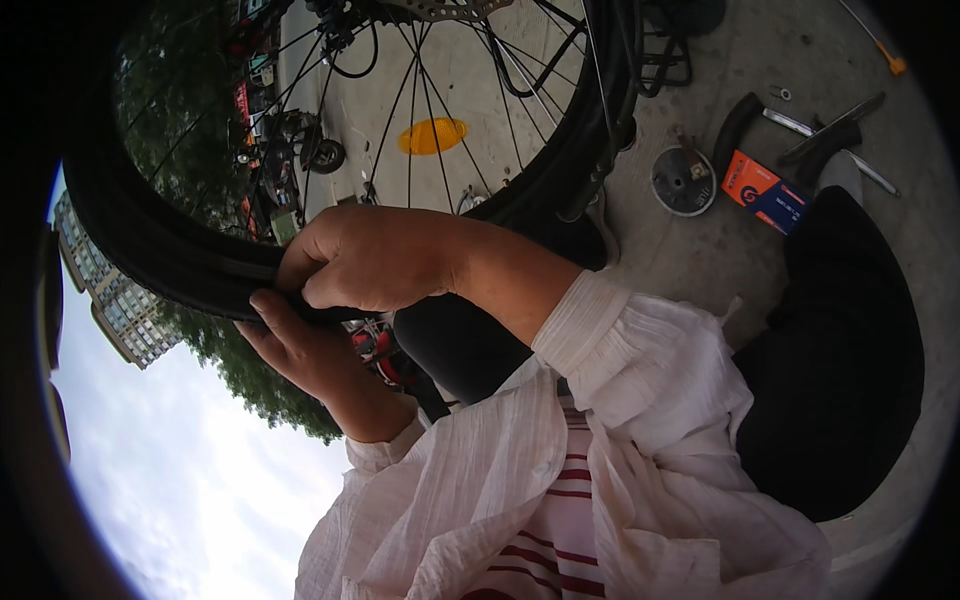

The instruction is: The person removes a bicycle tire from the rim, inspects the inner tube, and reattaches the tire. They then connect an air hose to the valve and inflate the tire.

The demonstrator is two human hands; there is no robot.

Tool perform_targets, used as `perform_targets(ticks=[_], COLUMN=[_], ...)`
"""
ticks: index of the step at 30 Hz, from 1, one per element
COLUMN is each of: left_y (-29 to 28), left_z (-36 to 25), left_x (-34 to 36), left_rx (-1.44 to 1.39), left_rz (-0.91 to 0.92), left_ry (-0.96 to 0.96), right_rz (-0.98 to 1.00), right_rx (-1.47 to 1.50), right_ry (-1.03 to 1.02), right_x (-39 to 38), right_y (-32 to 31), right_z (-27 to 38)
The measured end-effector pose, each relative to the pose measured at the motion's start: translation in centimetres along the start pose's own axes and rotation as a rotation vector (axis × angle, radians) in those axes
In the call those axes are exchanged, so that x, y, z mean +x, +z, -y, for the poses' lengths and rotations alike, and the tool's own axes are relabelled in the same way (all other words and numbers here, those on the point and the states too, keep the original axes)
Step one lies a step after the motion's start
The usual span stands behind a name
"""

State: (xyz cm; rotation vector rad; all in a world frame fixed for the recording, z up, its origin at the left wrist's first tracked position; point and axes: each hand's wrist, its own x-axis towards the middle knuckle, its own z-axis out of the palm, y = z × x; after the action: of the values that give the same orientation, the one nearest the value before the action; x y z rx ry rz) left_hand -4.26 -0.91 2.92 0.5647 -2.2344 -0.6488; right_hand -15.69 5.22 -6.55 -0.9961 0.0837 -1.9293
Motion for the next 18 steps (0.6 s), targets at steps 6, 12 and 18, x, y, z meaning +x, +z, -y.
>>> perform_targets(ticks=[6, 12, 18], left_y=[0.5, 0.4, 0.7], left_z=[-0.9, -0.9, -1.7], left_x=[1.2, 2.0, 2.3], left_rx=[0.110, 0.092, 0.175], left_rz=[-0.084, -0.086, -0.129], left_ry=[-0.012, -0.007, -0.033], right_rz=[-0.155, -0.120, -0.131], right_rx=[0.093, -0.337, -0.245], right_ry=[-0.008, 0.165, 0.085], right_x=[-1.2, -1.6, -1.4], right_y=[-1.0, -1.3, -1.3], right_z=[0.0, 0.4, -0.5])
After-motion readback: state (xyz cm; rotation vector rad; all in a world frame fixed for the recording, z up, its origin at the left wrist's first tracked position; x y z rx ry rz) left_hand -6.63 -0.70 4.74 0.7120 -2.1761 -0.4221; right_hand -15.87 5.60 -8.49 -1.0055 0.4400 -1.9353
